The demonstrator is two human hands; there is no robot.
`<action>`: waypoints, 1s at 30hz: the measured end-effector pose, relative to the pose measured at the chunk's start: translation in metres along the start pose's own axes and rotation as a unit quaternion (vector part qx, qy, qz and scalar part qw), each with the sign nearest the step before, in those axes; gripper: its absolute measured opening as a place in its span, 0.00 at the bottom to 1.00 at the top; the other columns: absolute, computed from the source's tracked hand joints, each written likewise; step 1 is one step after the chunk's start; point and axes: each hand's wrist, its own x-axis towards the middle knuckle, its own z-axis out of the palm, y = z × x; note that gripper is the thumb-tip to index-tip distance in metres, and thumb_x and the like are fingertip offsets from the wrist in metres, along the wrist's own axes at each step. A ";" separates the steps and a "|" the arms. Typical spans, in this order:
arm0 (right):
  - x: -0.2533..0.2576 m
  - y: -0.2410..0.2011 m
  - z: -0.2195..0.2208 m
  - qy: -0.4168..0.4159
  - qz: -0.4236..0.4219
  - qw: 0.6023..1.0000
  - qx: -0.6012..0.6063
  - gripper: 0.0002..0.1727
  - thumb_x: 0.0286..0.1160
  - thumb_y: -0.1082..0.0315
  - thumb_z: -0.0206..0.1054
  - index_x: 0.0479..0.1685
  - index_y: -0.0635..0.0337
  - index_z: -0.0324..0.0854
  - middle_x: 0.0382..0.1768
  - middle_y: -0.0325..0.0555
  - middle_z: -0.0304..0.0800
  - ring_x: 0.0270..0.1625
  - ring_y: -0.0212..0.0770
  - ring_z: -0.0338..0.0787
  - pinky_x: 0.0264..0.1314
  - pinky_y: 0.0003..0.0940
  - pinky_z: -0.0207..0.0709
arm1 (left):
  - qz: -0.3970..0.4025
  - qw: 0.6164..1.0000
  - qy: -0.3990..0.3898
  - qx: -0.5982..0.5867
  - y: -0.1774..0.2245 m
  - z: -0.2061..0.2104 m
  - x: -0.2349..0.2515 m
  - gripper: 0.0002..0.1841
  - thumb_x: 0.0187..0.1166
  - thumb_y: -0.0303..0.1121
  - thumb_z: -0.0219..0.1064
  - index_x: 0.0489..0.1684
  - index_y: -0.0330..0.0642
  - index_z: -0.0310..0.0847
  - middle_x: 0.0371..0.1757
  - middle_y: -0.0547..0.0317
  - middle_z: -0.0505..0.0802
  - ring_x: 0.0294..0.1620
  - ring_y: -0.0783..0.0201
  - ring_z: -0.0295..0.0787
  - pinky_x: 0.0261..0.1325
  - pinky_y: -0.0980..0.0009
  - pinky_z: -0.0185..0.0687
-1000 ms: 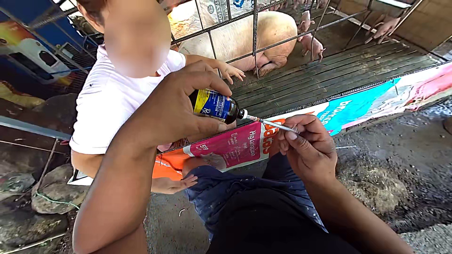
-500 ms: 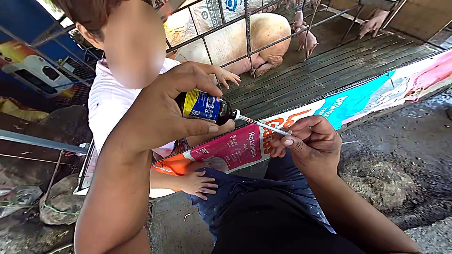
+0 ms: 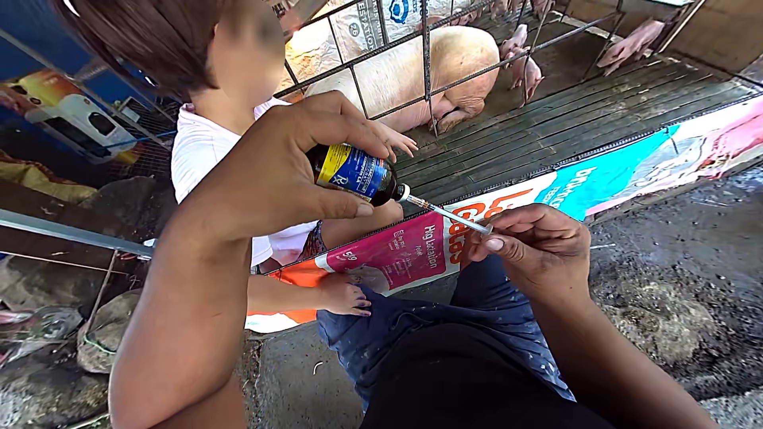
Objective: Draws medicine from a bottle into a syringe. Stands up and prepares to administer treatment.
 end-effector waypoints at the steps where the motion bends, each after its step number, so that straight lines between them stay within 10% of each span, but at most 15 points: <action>1: 0.000 -0.001 -0.001 -0.010 0.001 1.000 0.002 0.10 0.74 0.74 0.74 0.52 0.63 0.88 0.37 0.50 0.96 0.36 0.44 0.97 0.44 0.39 0.95 | -0.004 1.000 -0.004 0.011 0.001 -0.002 0.002 0.24 0.57 0.39 0.85 0.56 0.50 0.90 0.59 0.66 0.88 0.62 0.70 0.85 0.63 0.76 0.87; 30: 0.001 0.001 0.000 -0.016 -0.032 0.997 -0.071 0.10 0.83 0.72 0.66 0.53 0.61 0.92 0.41 0.44 0.91 0.38 0.33 0.90 0.42 0.31 0.89 | 0.009 0.999 -0.035 0.036 0.022 -0.039 0.019 0.24 0.58 0.42 0.85 0.57 0.51 0.89 0.58 0.67 0.88 0.56 0.69 0.88 0.55 0.75 0.92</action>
